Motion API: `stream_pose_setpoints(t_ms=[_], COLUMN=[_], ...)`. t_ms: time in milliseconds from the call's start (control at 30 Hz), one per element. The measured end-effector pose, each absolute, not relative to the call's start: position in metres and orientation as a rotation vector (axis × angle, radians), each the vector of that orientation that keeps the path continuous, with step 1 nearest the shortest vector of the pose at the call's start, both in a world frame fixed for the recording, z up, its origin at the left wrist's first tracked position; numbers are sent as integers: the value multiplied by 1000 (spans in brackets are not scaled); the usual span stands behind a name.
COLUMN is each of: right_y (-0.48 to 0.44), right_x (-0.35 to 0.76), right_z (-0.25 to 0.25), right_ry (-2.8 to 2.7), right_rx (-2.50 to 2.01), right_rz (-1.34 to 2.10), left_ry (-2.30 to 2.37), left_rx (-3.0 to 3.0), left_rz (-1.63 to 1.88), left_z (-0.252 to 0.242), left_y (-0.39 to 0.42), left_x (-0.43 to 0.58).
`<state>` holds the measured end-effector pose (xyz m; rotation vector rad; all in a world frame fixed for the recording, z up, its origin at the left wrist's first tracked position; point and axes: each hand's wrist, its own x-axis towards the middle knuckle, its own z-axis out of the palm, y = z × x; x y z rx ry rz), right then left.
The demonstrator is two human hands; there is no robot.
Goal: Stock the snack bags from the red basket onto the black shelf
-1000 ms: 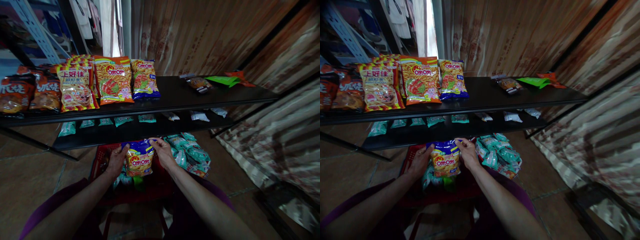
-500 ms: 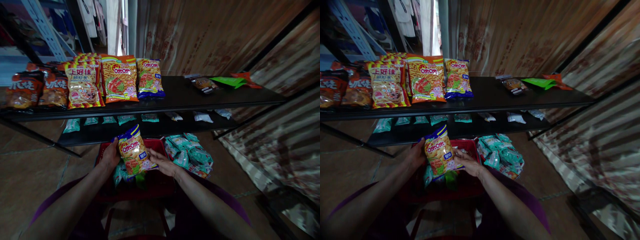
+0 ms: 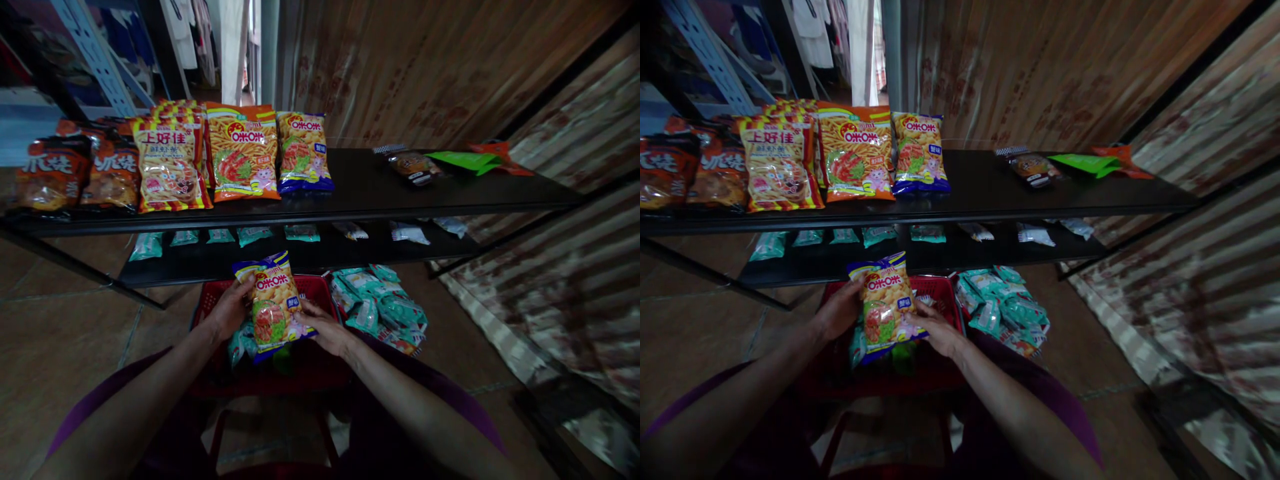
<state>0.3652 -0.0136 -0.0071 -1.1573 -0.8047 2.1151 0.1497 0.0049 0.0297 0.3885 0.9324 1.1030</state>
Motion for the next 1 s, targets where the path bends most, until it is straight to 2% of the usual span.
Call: stream_pose_setpoints(t_ms=[233, 600, 1000], right_y=[-15, -19, -25], right_x=[364, 363, 359], right_z=[-9, -8, -9], right_ry=[-805, -842, -726], right_rx=[-1066, -1061, -1186], right_rz=[2132, 2168, 2106], left_ry=[927, 1085, 1022], left_rx=[342, 372, 290], left_rz=[1012, 1131, 1133], left_z=[34, 25, 24], left_y=[-4, -1, 3], left_x=[159, 158, 158])
